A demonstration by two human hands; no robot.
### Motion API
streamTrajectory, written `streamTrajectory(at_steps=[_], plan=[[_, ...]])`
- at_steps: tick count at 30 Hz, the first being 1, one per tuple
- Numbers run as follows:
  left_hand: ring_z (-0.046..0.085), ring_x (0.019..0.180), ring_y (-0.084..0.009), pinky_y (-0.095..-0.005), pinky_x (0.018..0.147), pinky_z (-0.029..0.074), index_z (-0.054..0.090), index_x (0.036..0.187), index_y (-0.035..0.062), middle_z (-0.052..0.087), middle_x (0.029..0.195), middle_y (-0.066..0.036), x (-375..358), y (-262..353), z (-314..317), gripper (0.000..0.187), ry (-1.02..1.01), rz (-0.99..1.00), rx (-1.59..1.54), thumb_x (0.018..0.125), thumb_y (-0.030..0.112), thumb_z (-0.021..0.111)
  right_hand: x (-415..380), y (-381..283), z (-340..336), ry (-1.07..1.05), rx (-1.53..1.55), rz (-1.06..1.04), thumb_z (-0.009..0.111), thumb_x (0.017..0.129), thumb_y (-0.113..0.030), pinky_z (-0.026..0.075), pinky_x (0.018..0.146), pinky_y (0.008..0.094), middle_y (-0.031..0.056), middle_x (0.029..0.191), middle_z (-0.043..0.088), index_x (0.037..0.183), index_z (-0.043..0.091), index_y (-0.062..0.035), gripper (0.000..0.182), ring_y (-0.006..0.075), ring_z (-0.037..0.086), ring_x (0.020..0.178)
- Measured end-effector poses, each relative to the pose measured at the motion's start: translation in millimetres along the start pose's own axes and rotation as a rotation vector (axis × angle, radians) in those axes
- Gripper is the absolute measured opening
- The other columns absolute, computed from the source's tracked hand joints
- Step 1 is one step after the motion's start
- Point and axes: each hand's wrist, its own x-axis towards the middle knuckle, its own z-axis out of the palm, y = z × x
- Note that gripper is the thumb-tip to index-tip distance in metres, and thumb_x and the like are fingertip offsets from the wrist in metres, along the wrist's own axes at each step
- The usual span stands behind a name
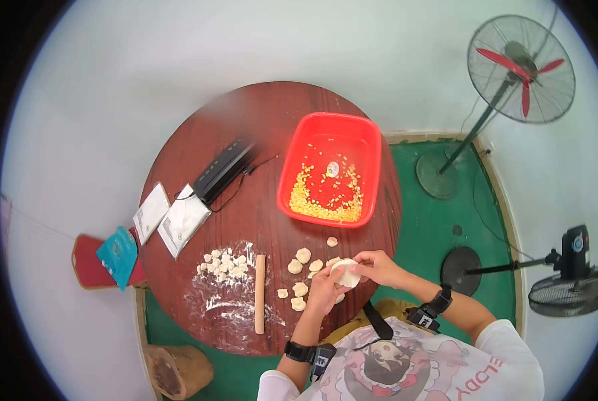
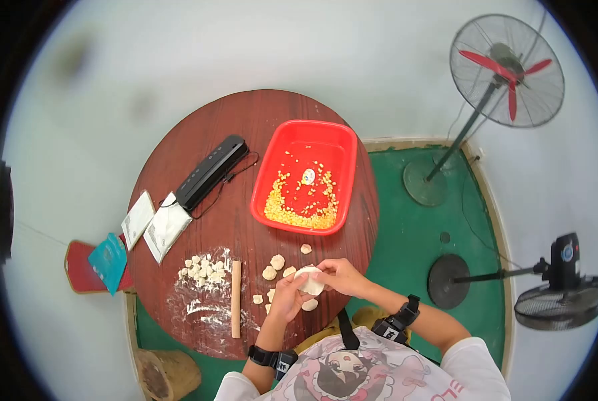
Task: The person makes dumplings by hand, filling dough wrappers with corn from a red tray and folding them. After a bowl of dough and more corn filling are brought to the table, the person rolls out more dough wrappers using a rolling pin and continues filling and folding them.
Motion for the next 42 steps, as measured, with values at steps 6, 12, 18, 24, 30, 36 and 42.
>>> streamTrajectory(at_steps=[6,12,18,24,30,36,42], plan=[[0.059,0.090,-0.0204,-0.0351,0.077,0.051,0.050,0.113,-0.0037,0.058,0.100,-0.013,-2,29,-2,0.038,0.092,0.134,0.245,0.092,0.027,0.042,41,-45,9,-0.070,-0.459,-0.402,0.060,0.076,-0.015,0.046,0.057,0.0305,0.0127,0.071,0.060,0.092,0.057,-0.0023,0.020,0.0183,0.060,0.066],[0.047,0.111,-0.0284,-0.0429,0.093,0.038,0.042,0.121,-0.0014,0.051,0.115,-0.020,14,20,-18,0.065,0.242,0.300,-0.221,0.090,0.052,0.023,61,-84,-2,-0.466,-0.784,-0.651,0.057,0.079,-0.015,0.045,0.054,0.0370,0.0133,0.068,0.059,0.088,0.058,-0.0052,0.013,0.0281,0.057,0.061],[0.039,0.119,-0.0309,-0.0430,0.099,0.032,0.038,0.125,0.0010,0.042,0.126,-0.019,59,-2,45,0.061,-0.046,0.404,-0.716,0.089,0.050,0.031,111,-93,-31,-0.961,-0.626,-0.596,0.056,0.078,-0.016,0.046,0.056,0.0349,0.0149,0.068,0.060,0.088,0.062,-0.0012,0.018,0.0286,0.059,0.062],[0.043,0.115,-0.0304,-0.0430,0.095,0.036,0.040,0.123,0.0031,0.046,0.123,-0.014,101,-35,72,0.049,-0.198,0.582,-1.117,0.092,0.040,0.033,155,-108,-71,-1.064,-0.797,-0.402,0.055,0.077,-0.019,0.047,0.062,0.0380,0.0174,0.073,0.061,0.081,0.062,-0.0021,0.019,0.0291,0.061,0.070],[0.043,0.115,-0.0298,-0.0420,0.094,0.038,0.042,0.120,0.0005,0.047,0.121,-0.016,108,-48,93,0.039,0.478,0.769,-1.059,0.090,0.026,0.039,278,-51,-85,-0.961,-1.366,-0.456,0.063,0.072,-0.025,0.048,0.069,0.0395,0.0156,0.086,0.061,0.094,0.057,-0.0025,0.032,0.0299,0.060,0.082],[0.044,0.115,-0.0302,-0.0419,0.095,0.038,0.037,0.124,-0.0015,0.046,0.123,-0.016,90,-81,114,0.040,0.645,0.780,-1.151,0.088,0.015,0.040,280,10,-65,-1.146,-1.484,-0.648,0.062,0.069,-0.013,0.046,0.076,0.0420,0.0220,0.100,0.053,0.094,0.049,0.0012,0.031,0.0345,0.055,0.094],[0.044,0.114,-0.0322,-0.0416,0.093,0.039,0.037,0.122,-0.0021,0.045,0.123,-0.019,83,-96,124,0.038,0.671,0.860,-1.201,0.088,0.016,0.039,301,34,-69,-1.263,-1.384,-0.616,0.063,0.069,-0.011,0.050,0.065,0.0416,0.0252,0.079,0.059,0.088,0.054,0.0043,0.026,0.0348,0.061,0.075]])
